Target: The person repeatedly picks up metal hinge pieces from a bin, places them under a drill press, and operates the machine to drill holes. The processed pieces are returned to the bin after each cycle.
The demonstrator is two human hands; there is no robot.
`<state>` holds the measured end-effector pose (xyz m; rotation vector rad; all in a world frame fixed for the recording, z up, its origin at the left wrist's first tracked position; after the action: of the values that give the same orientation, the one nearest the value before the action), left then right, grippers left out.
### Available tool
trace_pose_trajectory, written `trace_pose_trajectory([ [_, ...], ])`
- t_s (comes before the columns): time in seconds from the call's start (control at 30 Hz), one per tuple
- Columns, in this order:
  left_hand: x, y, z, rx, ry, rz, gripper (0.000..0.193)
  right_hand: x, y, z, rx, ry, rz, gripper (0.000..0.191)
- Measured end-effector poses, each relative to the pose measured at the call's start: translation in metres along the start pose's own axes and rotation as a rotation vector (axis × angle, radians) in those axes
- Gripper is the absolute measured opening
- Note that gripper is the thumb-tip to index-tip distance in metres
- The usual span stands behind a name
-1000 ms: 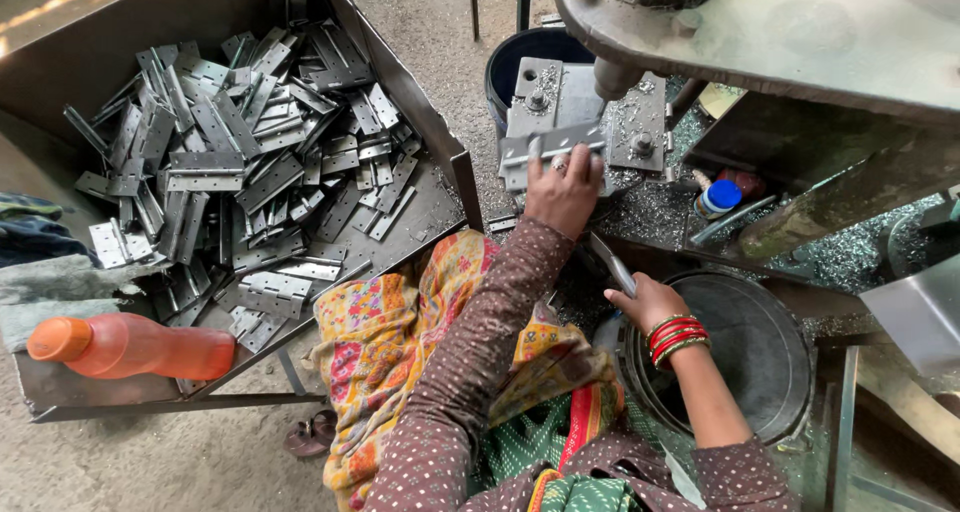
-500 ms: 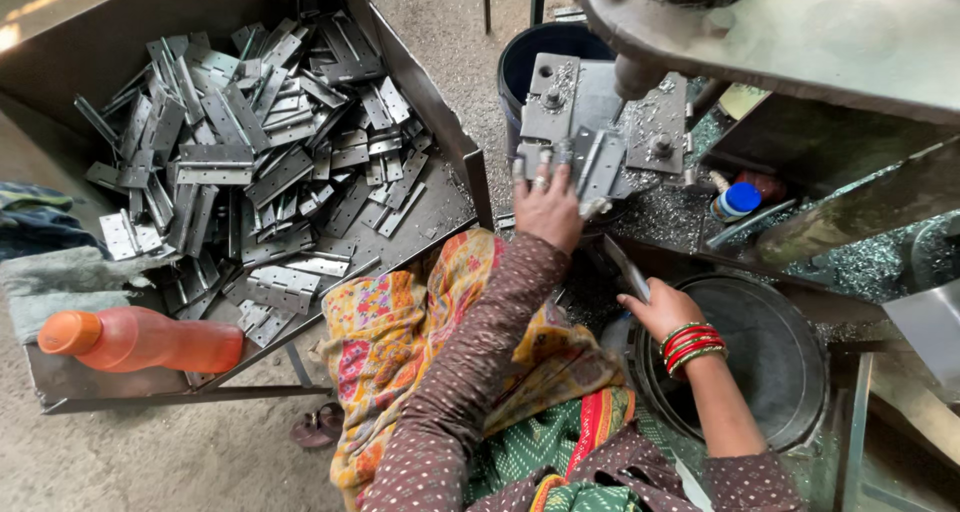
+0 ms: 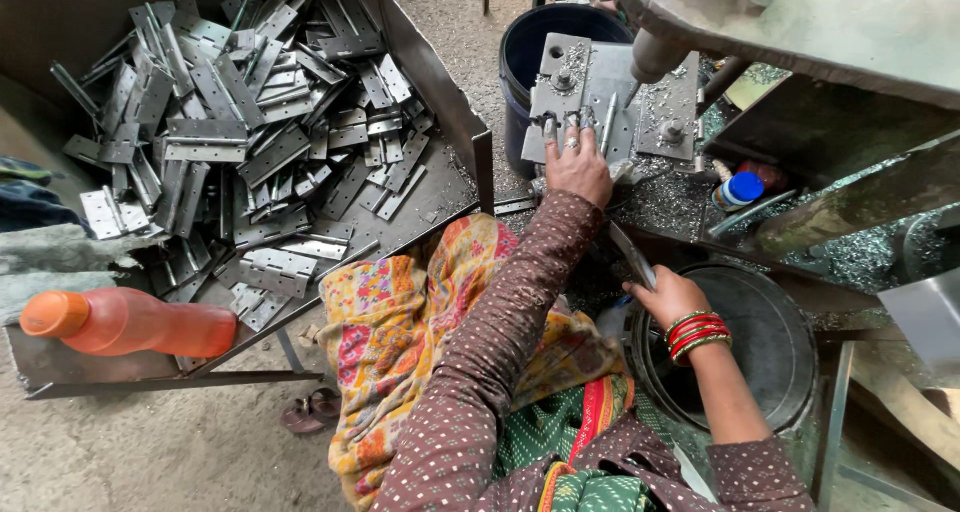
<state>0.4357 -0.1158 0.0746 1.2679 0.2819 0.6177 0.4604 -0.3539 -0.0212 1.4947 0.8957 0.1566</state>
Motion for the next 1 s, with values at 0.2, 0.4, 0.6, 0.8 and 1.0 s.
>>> trace_pose_trajectory([
  [0.2, -0.005, 0.022, 0.005, -0.030, -0.049, 0.182, 0.037, -0.003, -0.048, 0.007, 0.084, 0.001, 0.150, 0.055],
  [0.4, -0.013, 0.016, 0.001, -0.007, -0.076, 0.066, 0.040, 0.004, -0.039, -0.007, 0.082, 0.077, 0.161, 0.056],
  [0.6, -0.014, 0.010, 0.001, 0.012, -0.098, 0.179, 0.031, 0.004, -0.013, 0.007, -0.040, -0.029, 0.031, 0.059],
  [0.8, -0.023, 0.035, 0.006, -0.055, -0.124, 0.248, 0.028, -0.004, -0.053, -0.003, 0.113, 0.029, 0.219, 0.054],
  [1.0, -0.058, 0.062, 0.010, -0.072, -0.237, 0.433, 0.028, 0.000, -0.049, -0.002, 0.080, 0.040, 0.154, 0.054],
])
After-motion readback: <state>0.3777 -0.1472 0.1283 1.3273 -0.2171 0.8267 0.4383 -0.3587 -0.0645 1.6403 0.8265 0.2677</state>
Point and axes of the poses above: each hand's wrist, its own x-axis towards the middle knuckle, its own y-axis out of the back of the hand, z = x × y, the point moved 10 cm from there along x, towards the middle knuckle, and after that the axes turned 8 degrees about -x, right-handed, at the moved point
